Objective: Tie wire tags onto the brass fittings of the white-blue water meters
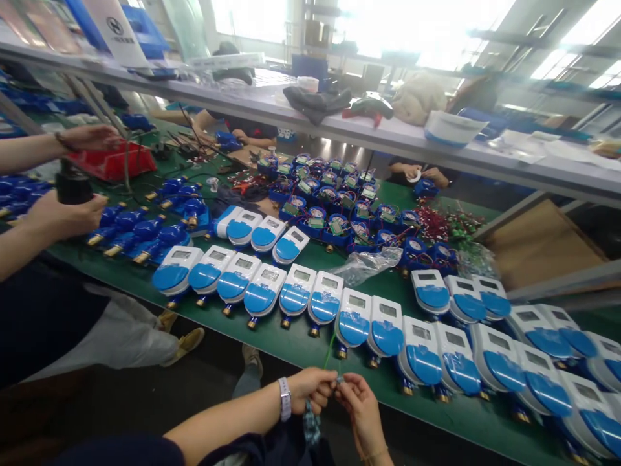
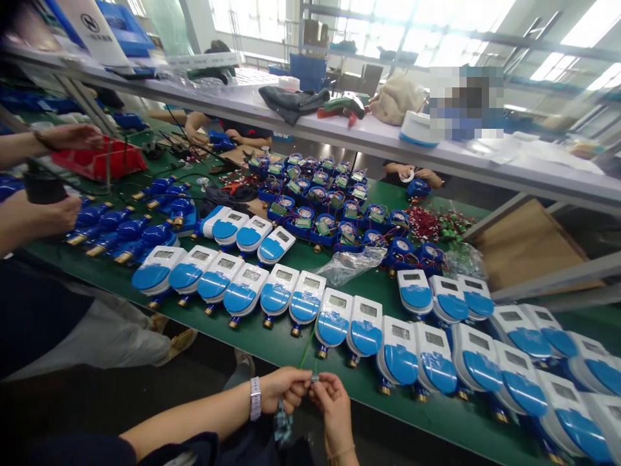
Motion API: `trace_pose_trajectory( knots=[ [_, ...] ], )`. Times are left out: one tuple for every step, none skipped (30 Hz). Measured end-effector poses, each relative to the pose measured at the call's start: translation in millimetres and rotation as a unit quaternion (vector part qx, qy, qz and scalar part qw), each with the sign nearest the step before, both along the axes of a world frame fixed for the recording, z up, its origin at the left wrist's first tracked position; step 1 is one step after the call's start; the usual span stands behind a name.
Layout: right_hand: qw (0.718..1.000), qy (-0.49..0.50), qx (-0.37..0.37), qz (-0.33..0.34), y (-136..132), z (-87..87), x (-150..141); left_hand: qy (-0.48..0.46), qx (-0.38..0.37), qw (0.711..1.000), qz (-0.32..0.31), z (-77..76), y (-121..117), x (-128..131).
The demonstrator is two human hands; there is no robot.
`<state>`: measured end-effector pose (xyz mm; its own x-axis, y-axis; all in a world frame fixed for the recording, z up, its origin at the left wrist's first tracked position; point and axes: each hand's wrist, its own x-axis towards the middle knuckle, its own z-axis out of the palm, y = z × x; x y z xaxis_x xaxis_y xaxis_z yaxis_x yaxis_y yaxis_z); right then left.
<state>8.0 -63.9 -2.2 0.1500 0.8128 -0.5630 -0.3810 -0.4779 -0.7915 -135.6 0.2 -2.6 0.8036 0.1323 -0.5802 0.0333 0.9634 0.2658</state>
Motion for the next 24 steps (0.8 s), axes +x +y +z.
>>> trace_pose_trajectory(
  knots=[
    [1.000, -0.007, 0.009, 0.010, 0, -0.1, 1, -0.015, 0.002, 1.000, 0.005, -0.1, 0, -1],
    [1.000, -0.013, 0.017, 0.021, -1, -0.3, 2, -0.020, 0.008, 1.000, 0.015, -0.3, 1, -1],
    [0.999, -0.018, 0.022, 0.035, -2, -0.5, 3, -0.016, 0.016, 0.999, 0.023, -0.4, 1, 0],
    [0.998, -0.020, 0.026, 0.049, -2, -0.8, 4, -0.006, 0.025, 0.999, 0.029, -0.6, 1, 1],
    [0.997, -0.023, 0.029, 0.061, -3, -1.1, 5, 0.006, 0.033, 0.999, 0.029, -0.6, 1, 2],
    [0.997, -0.028, 0.032, 0.069, -3, -1.4, 6, 0.018, 0.042, 0.999, 0.025, -0.5, 1, 3],
    [0.996, -0.036, 0.037, 0.073, -4, -1.5, 7, 0.032, 0.053, 0.998, 0.016, -0.3, 1, 4],
    [0.995, -0.049, 0.042, 0.072, -3, -1.2, 7, 0.048, 0.066, 0.997, 0.004, 0.0, 0, 5],
    [0.994, -0.065, 0.049, 0.070, -3, -0.4, 7, 0.064, 0.083, 0.994, -0.011, 0.4, -1, 6],
    [0.993, -0.082, 0.057, 0.068, -2, 0.9, 7, 0.079, 0.100, 0.991, -0.026, 0.7, -2, 6],
    [0.991, -0.099, 0.066, 0.069, -1, 2.7, 6, 0.092, 0.115, 0.988, -0.038, 0.9, -3, 6],
    [0.988, -0.114, 0.076, 0.073, -1, 4.9, 5, 0.099, 0.127, 0.986, -0.047, 0.9, -4, 6],
    [0.985, -0.128, 0.085, 0.079, 0, 7.2, 4, 0.098, 0.133, 0.985, -0.050, 0.8, -5, 6],
    [0.982, -0.141, 0.094, 0.086, 0, 9.4, 2, 0.090, 0.134, 0.986, -0.048, 0.5, -6, 5],
    [0.979, -0.153, 0.101, 0.090, 0, 11.2, 1, 0.082, 0.131, 0.987, -0.041, 0.0, -6, 5],
    [0.976, -0.165, 0.104, 0.094, 0, 12.5, 0, 0.074, 0.127, 0.989, -0.030, -0.5, -6, 5],
    [0.974, -0.175, 0.106, 0.096, -1, 13.1, 0, 0.067, 0.121, 0.990, -0.020, -1.2, -5, 4],
    [0.973, -0.181, 0.106, 0.100, -3, 13.1, 1, 0.061, 0.112, 0.992, -0.012, -1.9, -4, 4],
    [0.972, -0.182, 0.104, 0.107, -4, 12.5, 3, 0.059, 0.101, 0.993, -0.005, -2.7, -3, 3],
    [0.972, -0.177, 0.101, 0.119, -5, 11.4, 5, 0.059, 0.087, 0.994, 0.001, -3.6, -1, 3],
    [0.973, -0.164, 0.096, 0.132, -5, 10.2, 8, 0.063, 0.071, 0.995, 0.007, -4.5, 1, 4],
    [0.974, -0.148, 0.090, 0.146, -5, 8.8, 11, 0.069, 0.057, 0.996, 0.010, -5.2, 2, 4],
    [0.975, -0.133, 0.081, 0.157, -3, 7.5, 14, 0.076, 0.047, 0.996, 0.010, -5.8, 4, 4],
    [0.976, -0.124, 0.071, 0.167, -1, 6.4, 16, 0.080, 0.040, 0.996, 0.005, -6.0, 5, 5]
  ],
)
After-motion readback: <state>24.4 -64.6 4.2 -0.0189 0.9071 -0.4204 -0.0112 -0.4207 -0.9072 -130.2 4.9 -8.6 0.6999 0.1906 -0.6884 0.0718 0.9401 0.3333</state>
